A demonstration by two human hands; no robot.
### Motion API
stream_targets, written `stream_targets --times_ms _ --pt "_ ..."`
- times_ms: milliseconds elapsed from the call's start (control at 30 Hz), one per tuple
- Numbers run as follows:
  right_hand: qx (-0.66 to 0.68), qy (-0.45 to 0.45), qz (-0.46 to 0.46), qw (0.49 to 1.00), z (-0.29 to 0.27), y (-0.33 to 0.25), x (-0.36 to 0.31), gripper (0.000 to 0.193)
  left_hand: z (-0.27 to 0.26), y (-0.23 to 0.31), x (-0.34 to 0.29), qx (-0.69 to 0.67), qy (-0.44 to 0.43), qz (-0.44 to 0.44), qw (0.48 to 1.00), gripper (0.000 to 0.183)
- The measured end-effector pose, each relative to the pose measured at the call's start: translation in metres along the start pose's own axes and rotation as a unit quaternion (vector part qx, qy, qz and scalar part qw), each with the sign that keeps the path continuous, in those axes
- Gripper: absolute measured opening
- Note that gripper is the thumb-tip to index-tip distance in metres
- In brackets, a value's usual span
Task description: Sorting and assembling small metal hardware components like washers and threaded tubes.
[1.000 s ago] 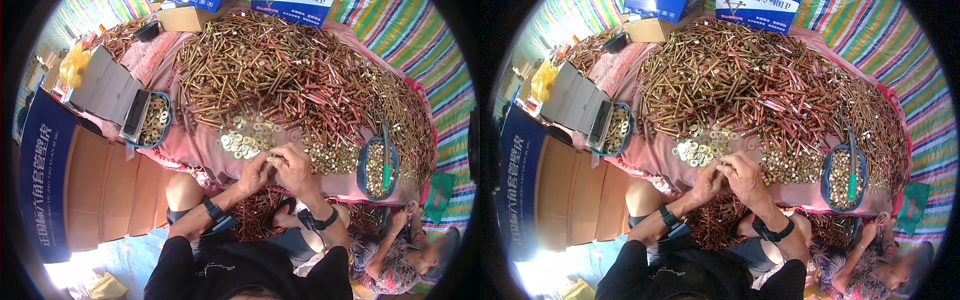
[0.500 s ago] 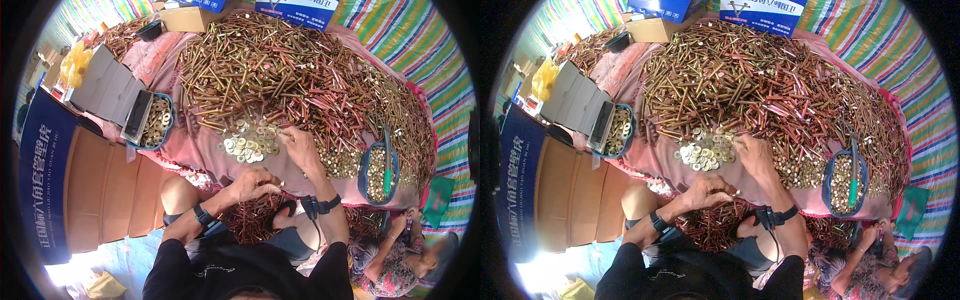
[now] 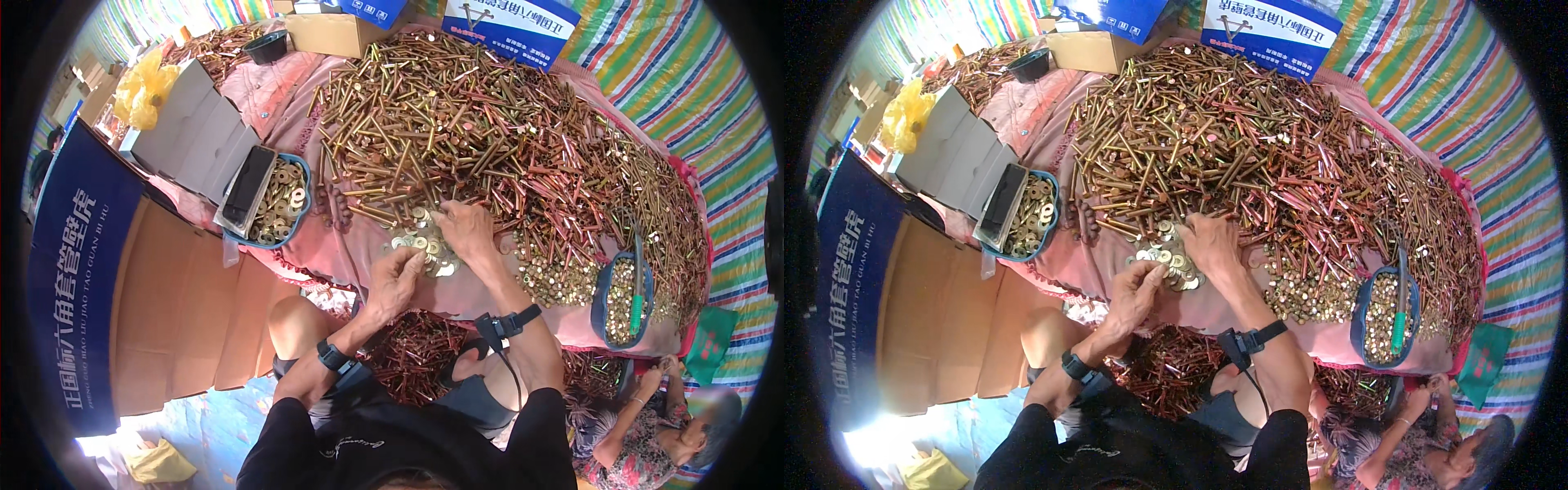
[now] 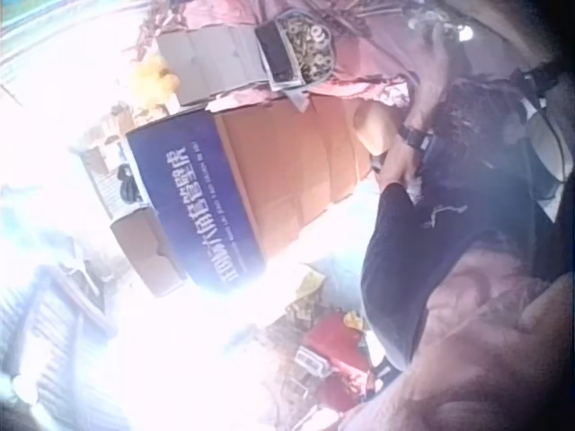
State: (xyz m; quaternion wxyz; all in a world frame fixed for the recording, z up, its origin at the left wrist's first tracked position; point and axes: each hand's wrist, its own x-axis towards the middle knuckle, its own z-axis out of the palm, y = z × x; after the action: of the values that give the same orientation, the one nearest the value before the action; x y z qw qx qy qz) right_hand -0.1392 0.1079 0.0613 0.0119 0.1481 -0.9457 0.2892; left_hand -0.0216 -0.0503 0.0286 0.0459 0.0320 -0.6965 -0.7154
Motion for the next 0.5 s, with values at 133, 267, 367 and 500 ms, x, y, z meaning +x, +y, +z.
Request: stream_targets --times_ms 133,267,367,500 --pt "-0.001 0.005 0.015 1.000 0.007 0.002 0.002 0.037 -0.001 0.003 0.001 -0.058 -0.035 -0.073 0.995 0.028" --pt "0.114 -0.068 0.066 0.989 -0.014 -0.006 -0.025 0.031 0.003 -0.001 0.004 -0.128 0.003 -0.064 0.990 0.032" --pt "0.190 -0.182 0.083 0.961 -0.040 -0.026 -0.056 0.033 -0.003 0.017 0.004 -0.166 -0.015 -0.163 0.972 0.035" --pt "0.228 -0.229 0.132 0.937 -0.047 -0.026 -0.064 0.029 -0.006 0.004 0.006 -0.230 -0.063 -0.160 0.958 0.032"
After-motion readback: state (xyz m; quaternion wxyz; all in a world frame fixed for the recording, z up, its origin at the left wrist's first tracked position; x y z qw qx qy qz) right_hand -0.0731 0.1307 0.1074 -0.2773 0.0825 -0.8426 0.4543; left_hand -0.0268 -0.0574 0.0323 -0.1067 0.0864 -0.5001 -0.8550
